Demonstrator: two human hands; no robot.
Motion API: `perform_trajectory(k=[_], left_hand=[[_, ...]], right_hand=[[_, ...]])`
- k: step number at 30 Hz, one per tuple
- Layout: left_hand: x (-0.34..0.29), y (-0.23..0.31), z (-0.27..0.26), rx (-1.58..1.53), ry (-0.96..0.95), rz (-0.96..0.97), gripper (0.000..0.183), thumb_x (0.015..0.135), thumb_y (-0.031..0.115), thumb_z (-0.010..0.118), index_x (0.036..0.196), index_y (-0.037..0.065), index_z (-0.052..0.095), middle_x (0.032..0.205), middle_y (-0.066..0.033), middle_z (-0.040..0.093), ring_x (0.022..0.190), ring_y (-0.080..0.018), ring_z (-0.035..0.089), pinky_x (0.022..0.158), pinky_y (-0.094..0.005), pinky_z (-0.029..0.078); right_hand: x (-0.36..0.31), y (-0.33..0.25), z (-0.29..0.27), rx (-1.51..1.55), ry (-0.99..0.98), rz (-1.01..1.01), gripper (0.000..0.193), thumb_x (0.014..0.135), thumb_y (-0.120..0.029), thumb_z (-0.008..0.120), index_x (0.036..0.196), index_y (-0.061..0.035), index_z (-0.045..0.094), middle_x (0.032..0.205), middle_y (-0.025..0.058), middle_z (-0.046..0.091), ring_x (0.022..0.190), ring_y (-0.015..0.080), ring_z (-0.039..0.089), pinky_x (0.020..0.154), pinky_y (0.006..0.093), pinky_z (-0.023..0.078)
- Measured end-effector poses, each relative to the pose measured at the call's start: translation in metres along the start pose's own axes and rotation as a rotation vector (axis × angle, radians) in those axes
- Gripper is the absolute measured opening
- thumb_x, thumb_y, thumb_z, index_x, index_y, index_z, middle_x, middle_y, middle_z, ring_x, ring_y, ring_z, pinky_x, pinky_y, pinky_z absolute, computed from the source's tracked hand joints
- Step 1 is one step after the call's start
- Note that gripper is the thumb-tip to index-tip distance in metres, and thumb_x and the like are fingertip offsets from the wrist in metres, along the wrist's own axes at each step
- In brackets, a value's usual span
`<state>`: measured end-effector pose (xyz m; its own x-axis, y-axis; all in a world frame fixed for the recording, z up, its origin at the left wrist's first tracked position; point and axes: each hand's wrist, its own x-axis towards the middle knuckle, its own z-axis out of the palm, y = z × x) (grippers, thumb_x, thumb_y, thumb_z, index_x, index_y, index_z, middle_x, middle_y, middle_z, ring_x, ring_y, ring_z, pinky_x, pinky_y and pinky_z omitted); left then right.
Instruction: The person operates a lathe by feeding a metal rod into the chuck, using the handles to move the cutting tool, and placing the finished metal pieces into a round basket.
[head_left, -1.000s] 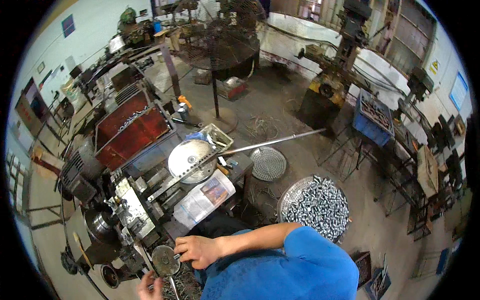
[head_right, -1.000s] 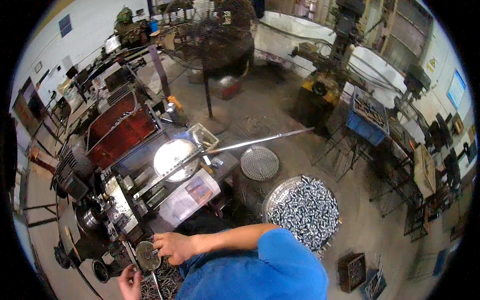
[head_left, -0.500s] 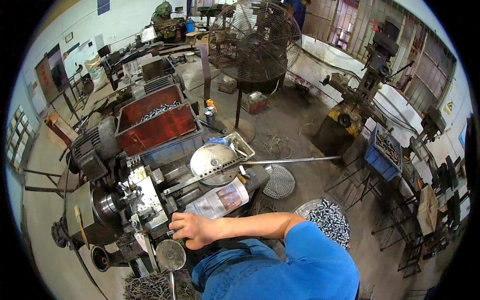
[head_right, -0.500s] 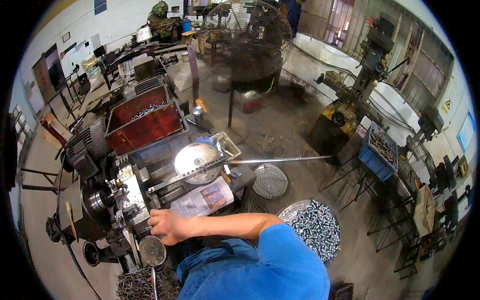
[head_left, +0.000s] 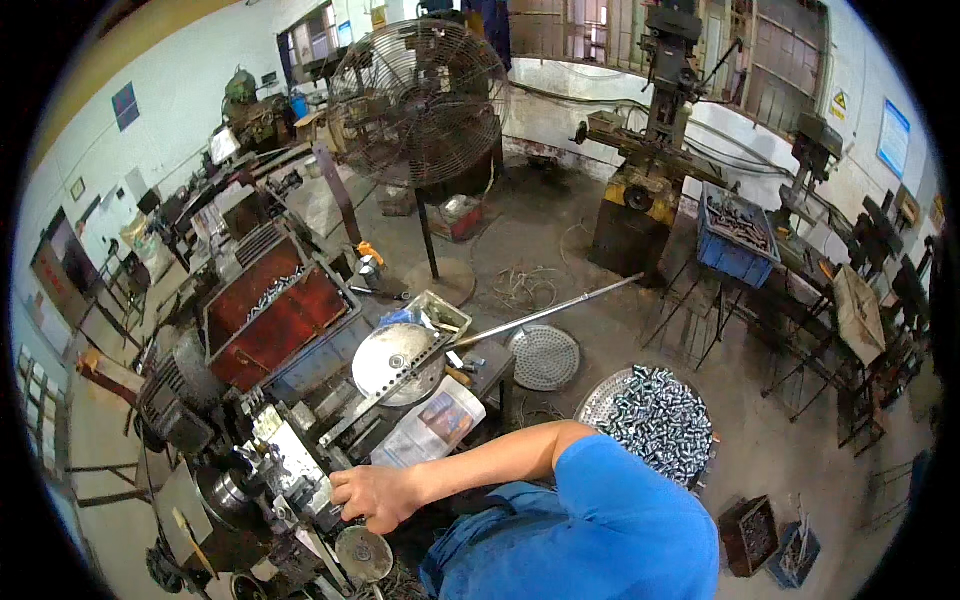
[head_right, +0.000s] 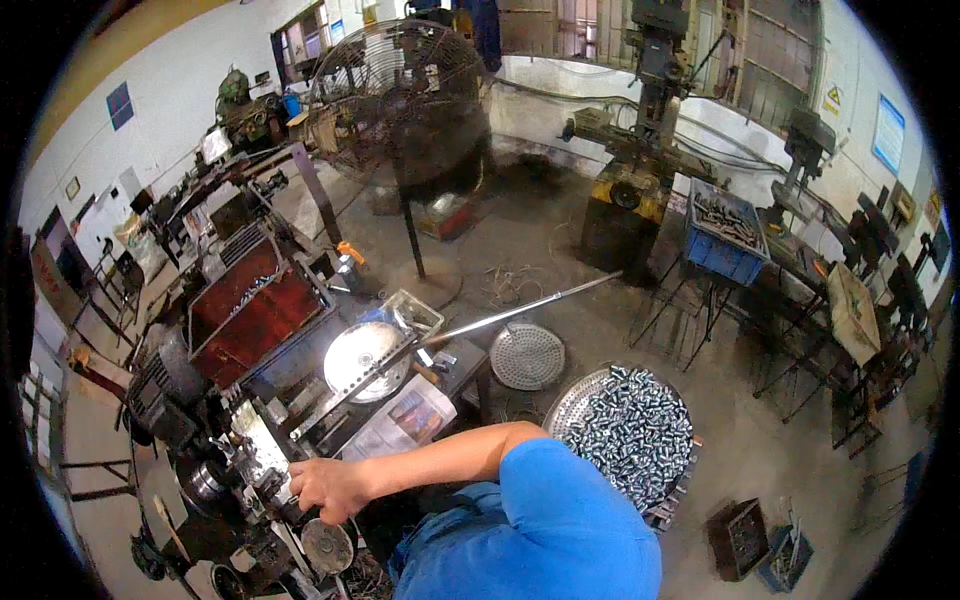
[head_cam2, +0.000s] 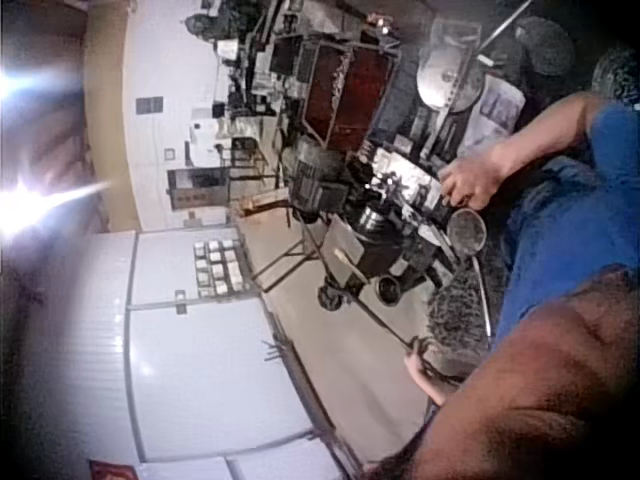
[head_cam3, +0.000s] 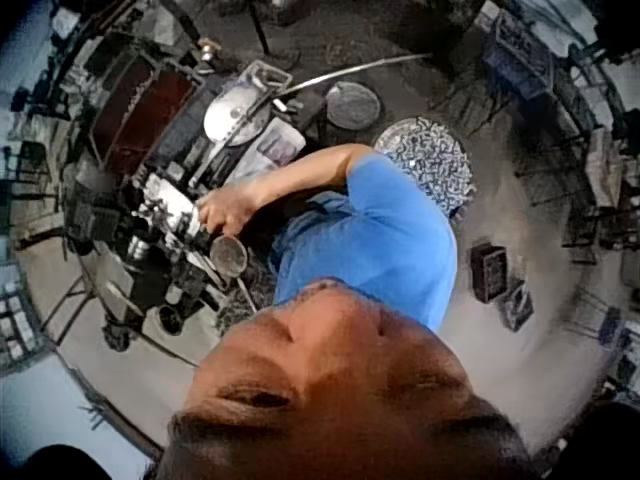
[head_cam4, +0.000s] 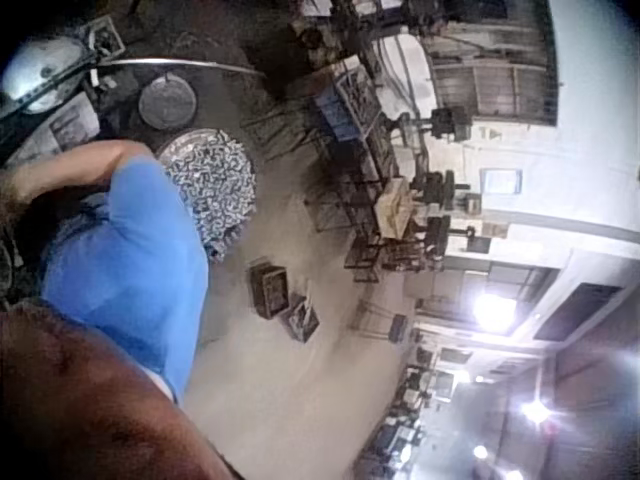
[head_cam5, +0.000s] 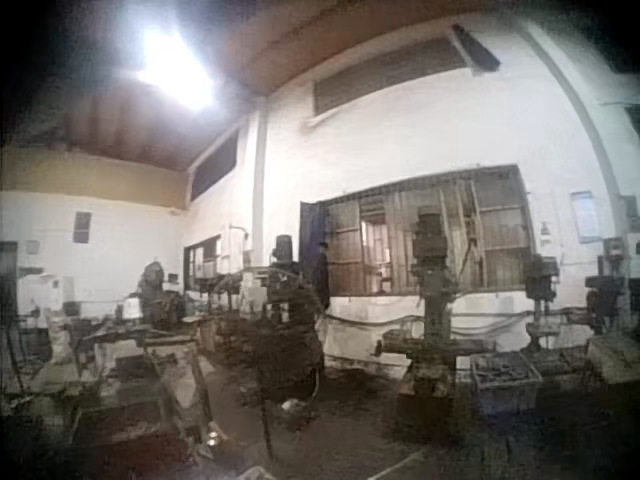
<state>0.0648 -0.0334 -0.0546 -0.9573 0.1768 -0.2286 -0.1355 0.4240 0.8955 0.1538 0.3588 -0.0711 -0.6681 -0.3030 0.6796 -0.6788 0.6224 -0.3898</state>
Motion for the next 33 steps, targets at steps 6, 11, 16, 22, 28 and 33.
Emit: perform_trajectory(k=[6, 11, 16, 22, 28, 33], left_hand=[[-0.002, 0.007, 0.014, -0.005, -0.065, 0.054, 0.034, 0.087, 0.022, 0.060, 0.107, -0.005, 0.058, 0.083, -0.0146, 0.064, 0.070, -0.0213, 0.060, 0.066, -0.0346, 0.049], [-0.011, 0.006, 0.019, -0.027, -0.096, 0.087, 0.034, 0.087, 0.022, 0.060, 0.108, -0.005, 0.058, 0.085, -0.0144, 0.064, 0.071, -0.0213, 0.060, 0.066, -0.0349, 0.049], [-0.025, -0.003, 0.012, -0.060, -0.110, 0.119, 0.034, 0.087, 0.021, 0.060, 0.109, -0.004, 0.057, 0.086, -0.0142, 0.064, 0.071, -0.0213, 0.060, 0.067, -0.0352, 0.049], [-0.036, -0.018, -0.008, -0.094, -0.096, 0.123, 0.033, 0.086, 0.020, 0.060, 0.109, -0.004, 0.057, 0.087, -0.0139, 0.064, 0.071, -0.0214, 0.060, 0.067, -0.0356, 0.049], [-0.040, -0.045, -0.047, -0.133, -0.009, 0.072, 0.033, 0.086, 0.019, 0.060, 0.110, -0.003, 0.057, 0.089, -0.0137, 0.064, 0.072, -0.0214, 0.060, 0.067, -0.0360, 0.048], [-0.027, -0.080, -0.087, -0.139, 0.103, -0.055, 0.033, 0.086, 0.018, 0.060, 0.111, -0.003, 0.057, 0.090, -0.0135, 0.064, 0.072, -0.0214, 0.060, 0.067, -0.0363, 0.048]], right_hand=[[0.000, -0.019, -0.006, -0.013, 0.075, -0.041, 0.019, 0.046, -0.015, 0.058, 0.056, -0.0006, 0.051, 0.073, 0.0127, 0.047, 0.079, 0.0330, 0.045, 0.066, 0.0411, 0.042], [0.000, -0.046, -0.017, -0.094, 0.080, -0.043, 0.019, 0.046, -0.016, 0.058, 0.056, -0.0013, 0.052, 0.072, 0.0120, 0.047, 0.078, 0.0322, 0.046, 0.065, 0.0408, 0.042], [0.001, -0.081, -0.035, -0.153, 0.085, -0.096, 0.019, 0.046, -0.016, 0.059, 0.058, -0.0016, 0.055, 0.073, 0.0118, 0.049, 0.079, 0.0314, 0.047, 0.065, 0.0402, 0.043], [0.002, -0.097, -0.040, -0.175, 0.061, -0.093, 0.023, 0.047, -0.015, 0.060, 0.064, -0.0006, 0.059, 0.078, 0.0124, 0.052, 0.082, 0.0316, 0.048, 0.066, 0.0401, 0.044], [0.004, -0.097, -0.041, -0.175, 0.061, -0.059, 0.029, 0.048, -0.011, 0.060, 0.074, 0.0002, 0.063, 0.090, 0.0150, 0.055, 0.087, 0.0328, 0.049, 0.071, 0.0408, 0.046], [-0.009, -0.077, -0.036, -0.134, -0.002, 0.100, 0.039, 0.050, -0.011, 0.060, 0.087, 0.0021, 0.064, 0.101, 0.0192, 0.057, 0.091, 0.0353, 0.050, 0.074, 0.0421, 0.046]])
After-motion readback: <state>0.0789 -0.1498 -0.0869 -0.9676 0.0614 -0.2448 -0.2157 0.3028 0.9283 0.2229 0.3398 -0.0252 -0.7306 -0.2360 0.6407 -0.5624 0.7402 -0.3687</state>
